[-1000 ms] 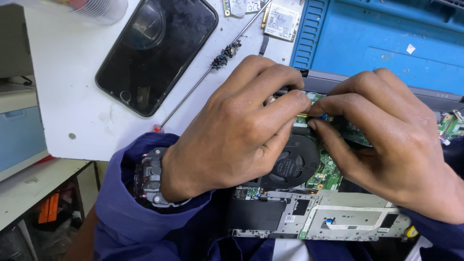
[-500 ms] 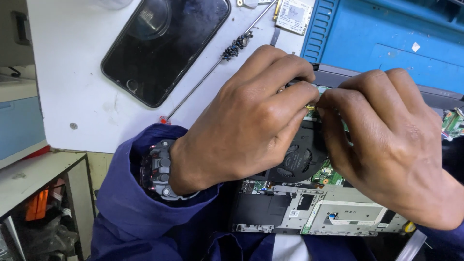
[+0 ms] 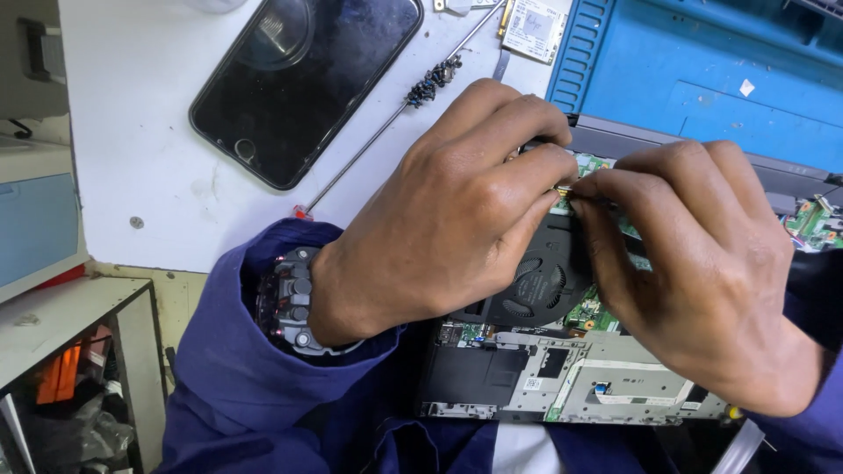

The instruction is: Installing a motherboard into a laptop chassis and connecting internal ribbon cables.

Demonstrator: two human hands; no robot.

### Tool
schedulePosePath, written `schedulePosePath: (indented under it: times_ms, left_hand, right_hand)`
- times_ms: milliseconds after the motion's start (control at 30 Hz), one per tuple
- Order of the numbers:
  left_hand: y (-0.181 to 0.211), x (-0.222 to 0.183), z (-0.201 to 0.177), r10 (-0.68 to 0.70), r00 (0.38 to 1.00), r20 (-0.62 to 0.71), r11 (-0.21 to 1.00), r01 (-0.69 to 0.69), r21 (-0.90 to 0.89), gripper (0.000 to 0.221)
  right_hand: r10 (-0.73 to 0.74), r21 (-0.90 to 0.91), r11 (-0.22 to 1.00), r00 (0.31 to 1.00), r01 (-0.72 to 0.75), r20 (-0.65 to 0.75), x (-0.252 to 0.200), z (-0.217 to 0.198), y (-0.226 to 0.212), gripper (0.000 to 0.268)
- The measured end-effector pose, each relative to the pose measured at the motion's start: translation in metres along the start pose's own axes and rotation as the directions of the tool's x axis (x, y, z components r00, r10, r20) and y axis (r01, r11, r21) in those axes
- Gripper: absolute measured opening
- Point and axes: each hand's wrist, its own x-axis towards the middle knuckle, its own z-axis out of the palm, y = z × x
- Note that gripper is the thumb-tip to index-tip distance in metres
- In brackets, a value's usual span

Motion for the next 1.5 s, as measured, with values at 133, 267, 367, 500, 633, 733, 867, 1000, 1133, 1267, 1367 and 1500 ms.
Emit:
schedulePosePath:
  times_ms: [133,267,367,500,633,733,867,1000,1133,1267,1367,1500]
  left_hand:
    - [0.000,0.000,0.001,-0.005,1.000,0.006,1.000,0.005,0.003,0.006]
    - [0.000,0.000,0.001,-0.004,1.000,0.010,1.000,0.003,0.010,0.006]
    - [0.000,0.000,0.001,0.001,1.000,0.012,1.000,-0.001,0.005,0.008]
    - [0.000,0.000,0.000,0.009,1.000,0.012,1.000,-0.009,0.006,0.010]
    - [0.000,0.000,0.000,0.004,1.000,0.015,1.000,-0.004,0.002,0.008]
    - [0.001,0.002,-0.001,0.007,1.000,0.015,1.000,-0.007,0.000,0.009]
    - [0.001,0.002,-0.001,0.011,1.000,0.027,1.000,-0.012,0.013,0.009]
    - [0.002,0.001,0.000,0.016,0.999,0.036,0.998,-0.018,0.052,0.006]
    - [0.004,0.004,0.006,0.023,0.999,0.024,0.994,-0.025,0.110,0.007]
    - [0.009,0.009,0.008,0.006,0.999,-0.032,0.994,-0.003,0.111,0.007]
    - [0.010,0.010,0.010,0.008,0.998,-0.060,0.990,0.000,0.141,0.007]
    - [0.007,0.008,0.008,0.021,1.000,-0.023,0.989,-0.018,0.148,0.010]
  right_hand:
    - [-0.025,-0.043,0.999,0.998,0.023,-0.050,-0.001,0.003,-0.007,0.009]
    - [0.013,0.017,1.000,0.999,-0.012,-0.038,0.000,0.001,-0.010,0.014]
    - [0.035,0.051,0.998,0.999,-0.034,-0.016,0.001,0.000,-0.010,0.017]
    - [0.074,0.113,0.991,0.997,-0.077,0.023,0.002,-0.001,-0.007,0.014]
    - [0.093,0.151,0.984,0.995,-0.096,0.031,0.003,0.000,-0.006,0.011]
    - [0.093,0.170,0.980,0.995,-0.099,0.047,0.004,-0.002,-0.005,0.011]
    - [0.063,0.122,0.990,0.997,-0.069,0.052,0.001,-0.005,0.001,0.011]
    - [0.032,0.174,0.984,0.999,-0.033,0.007,0.001,-0.008,0.007,0.009]
    - [0.003,0.168,0.986,1.000,0.001,-0.022,0.001,-0.007,0.013,0.007]
    - [-0.016,0.178,0.984,1.000,0.020,-0.025,0.003,-0.006,0.014,0.007]
    - [0.004,0.168,0.986,0.999,0.002,-0.036,0.001,-0.005,0.013,0.005]
    - [0.004,0.145,0.989,0.999,0.003,-0.049,0.001,-0.004,0.013,0.003]
